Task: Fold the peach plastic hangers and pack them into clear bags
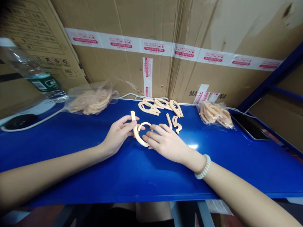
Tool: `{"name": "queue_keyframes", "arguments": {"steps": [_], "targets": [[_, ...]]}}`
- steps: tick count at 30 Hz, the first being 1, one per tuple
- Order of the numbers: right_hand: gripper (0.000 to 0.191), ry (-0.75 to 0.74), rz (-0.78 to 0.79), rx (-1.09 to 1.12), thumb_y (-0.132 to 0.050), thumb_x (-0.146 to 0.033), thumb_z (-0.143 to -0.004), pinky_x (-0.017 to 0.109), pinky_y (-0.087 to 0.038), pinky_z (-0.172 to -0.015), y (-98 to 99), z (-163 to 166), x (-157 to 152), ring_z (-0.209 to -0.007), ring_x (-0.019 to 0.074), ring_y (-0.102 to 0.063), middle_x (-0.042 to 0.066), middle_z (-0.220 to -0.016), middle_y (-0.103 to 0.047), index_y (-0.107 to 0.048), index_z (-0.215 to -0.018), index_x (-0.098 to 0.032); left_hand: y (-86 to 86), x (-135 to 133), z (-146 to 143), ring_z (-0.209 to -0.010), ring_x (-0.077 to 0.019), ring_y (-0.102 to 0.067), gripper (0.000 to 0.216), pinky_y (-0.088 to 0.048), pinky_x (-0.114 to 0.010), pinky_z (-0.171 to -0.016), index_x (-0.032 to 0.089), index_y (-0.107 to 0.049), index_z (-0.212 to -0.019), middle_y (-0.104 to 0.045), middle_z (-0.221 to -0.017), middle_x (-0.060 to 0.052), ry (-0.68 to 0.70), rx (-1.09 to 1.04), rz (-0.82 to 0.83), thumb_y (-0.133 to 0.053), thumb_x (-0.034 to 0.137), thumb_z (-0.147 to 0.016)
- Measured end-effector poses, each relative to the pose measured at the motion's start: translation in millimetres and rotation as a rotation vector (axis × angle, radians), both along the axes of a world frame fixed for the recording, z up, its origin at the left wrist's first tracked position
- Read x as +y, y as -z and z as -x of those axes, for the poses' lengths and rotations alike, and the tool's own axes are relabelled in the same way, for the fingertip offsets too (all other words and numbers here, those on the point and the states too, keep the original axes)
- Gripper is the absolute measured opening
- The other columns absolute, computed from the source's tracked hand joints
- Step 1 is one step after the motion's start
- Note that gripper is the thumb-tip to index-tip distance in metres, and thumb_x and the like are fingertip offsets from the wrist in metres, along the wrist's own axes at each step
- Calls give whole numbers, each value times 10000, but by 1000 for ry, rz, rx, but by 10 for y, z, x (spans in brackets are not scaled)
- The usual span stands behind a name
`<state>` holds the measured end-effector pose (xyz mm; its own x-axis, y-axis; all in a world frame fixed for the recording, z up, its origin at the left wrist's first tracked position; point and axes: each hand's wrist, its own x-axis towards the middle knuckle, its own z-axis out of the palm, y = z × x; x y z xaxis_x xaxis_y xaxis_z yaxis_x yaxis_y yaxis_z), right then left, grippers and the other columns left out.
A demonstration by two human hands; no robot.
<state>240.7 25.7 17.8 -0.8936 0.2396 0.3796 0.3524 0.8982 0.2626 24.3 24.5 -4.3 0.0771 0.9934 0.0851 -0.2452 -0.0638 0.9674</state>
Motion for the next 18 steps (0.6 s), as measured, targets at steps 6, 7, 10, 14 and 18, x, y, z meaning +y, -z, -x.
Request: {"name": "queue_keyframes", "arguments": {"steps": [6, 7, 10, 14, 18], "targets": [[294, 63, 46, 60, -499, -379, -1032, 441, -399, -960, -43, -47, 26, -1039, 270, -579, 77, -937, -706, -687, -1070, -157, 77, 23, 1, -750, -177, -700, 561, -593, -277, -561, 205, -453, -1282, -708, -1103, -111, -135, 34, -91, -716, 439, -845], [302, 79, 59, 67, -492, -391, -1034, 443, -385, -969, -54, -54, 26, -1001, 256, -586, 68, -901, -695, -687, -1042, -160, 93, 28, 8, -823, -191, -710, 584, -612, -297, -588, 237, -416, -1331, -661, -1219, -121, -190, 65, -142, -708, 414, -857], [326, 112, 84, 77, -475, -413, -1039, 442, -357, -988, -60, -70, 26, -932, 227, -591, 50, -840, -669, -679, -989, -165, 114, 17, 35, -1182, -248, -633, 539, -608, -435, -902, 287, -435, -1372, -507, -1438, -117, -332, 313, -429, -679, 308, -892], [328, 110, 77, 79, -473, -407, -1042, 450, -334, -1013, -38, -68, 8, -910, 219, -587, 44, -827, -665, -675, -951, -166, 88, -69, 40, -1386, -273, -475, 236, -325, -557, -1195, 244, -617, -1175, -598, -1372, -89, -182, 795, -871, -634, 210, -942], [325, 81, 43, 80, -478, -397, -1042, 463, -318, -1033, -33, -48, -24, -930, 225, -585, 44, -824, -672, -670, -913, -169, 91, -135, 20, -1155, -226, -649, 93, -211, -566, -1226, 204, -620, -1064, -741, -1094, -50, -3, 965, -1022, -602, 256, -989]]}}
